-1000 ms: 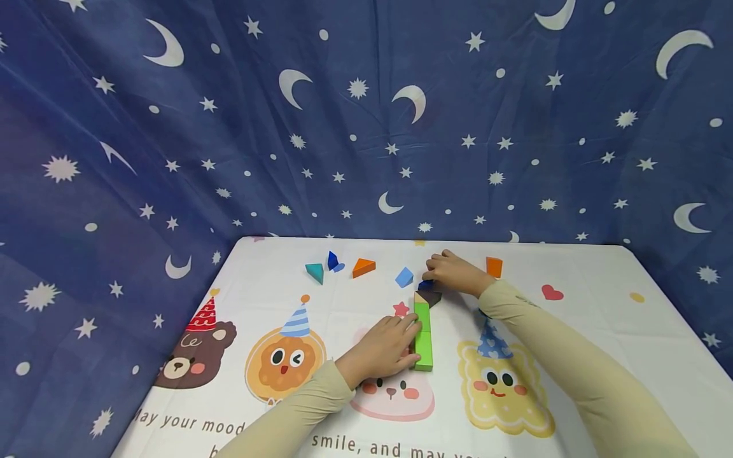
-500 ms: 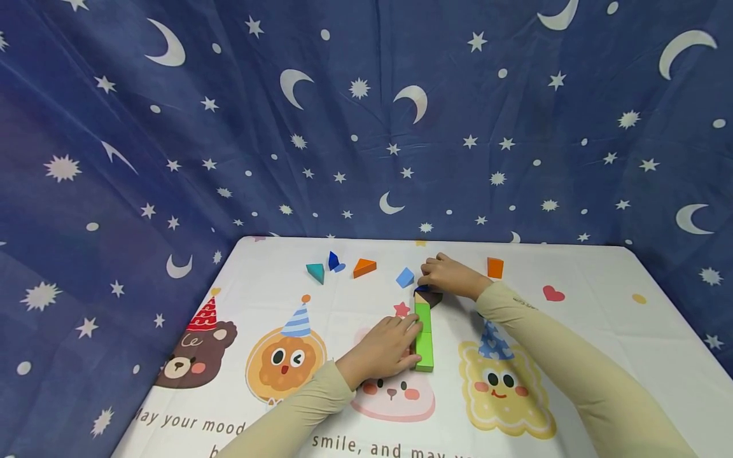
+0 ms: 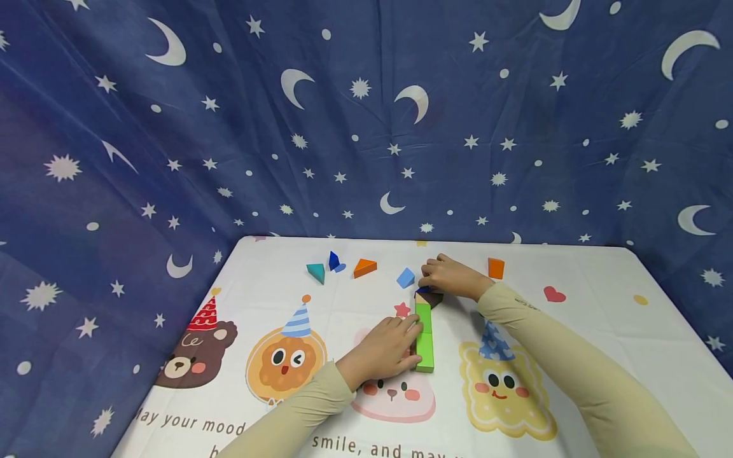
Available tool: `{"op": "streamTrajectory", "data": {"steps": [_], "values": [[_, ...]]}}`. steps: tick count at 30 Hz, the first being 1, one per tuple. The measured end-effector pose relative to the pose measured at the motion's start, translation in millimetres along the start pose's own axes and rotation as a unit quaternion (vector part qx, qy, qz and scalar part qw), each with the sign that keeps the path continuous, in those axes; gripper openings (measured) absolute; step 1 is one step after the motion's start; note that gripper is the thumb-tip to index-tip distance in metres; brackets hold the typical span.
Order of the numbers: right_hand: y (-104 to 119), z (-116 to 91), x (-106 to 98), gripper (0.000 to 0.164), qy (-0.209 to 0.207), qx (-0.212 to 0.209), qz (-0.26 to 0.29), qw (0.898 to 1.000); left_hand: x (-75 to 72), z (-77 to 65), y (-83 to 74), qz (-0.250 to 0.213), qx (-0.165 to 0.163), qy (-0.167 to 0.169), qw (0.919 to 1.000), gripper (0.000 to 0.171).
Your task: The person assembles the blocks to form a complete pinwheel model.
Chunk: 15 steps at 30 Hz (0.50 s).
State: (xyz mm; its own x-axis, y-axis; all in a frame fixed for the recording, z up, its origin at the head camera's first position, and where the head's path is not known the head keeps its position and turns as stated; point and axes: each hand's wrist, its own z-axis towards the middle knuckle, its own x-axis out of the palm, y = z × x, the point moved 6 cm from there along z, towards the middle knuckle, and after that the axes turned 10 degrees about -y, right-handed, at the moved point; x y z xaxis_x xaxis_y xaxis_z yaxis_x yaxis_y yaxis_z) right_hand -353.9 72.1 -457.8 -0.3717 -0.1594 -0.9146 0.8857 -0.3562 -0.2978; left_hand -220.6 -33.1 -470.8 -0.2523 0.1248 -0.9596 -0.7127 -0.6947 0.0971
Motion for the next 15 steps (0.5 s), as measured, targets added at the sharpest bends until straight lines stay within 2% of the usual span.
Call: {"op": "streamTrajectory", "data": {"steps": [15], "values": [[-2.0,-1.3,-0.6,0.02,-0.001,0.002,0.005,1.0,1.7,-0.1,0.6,-0.001,-0.002,0.008,1.0,0.059]]}}
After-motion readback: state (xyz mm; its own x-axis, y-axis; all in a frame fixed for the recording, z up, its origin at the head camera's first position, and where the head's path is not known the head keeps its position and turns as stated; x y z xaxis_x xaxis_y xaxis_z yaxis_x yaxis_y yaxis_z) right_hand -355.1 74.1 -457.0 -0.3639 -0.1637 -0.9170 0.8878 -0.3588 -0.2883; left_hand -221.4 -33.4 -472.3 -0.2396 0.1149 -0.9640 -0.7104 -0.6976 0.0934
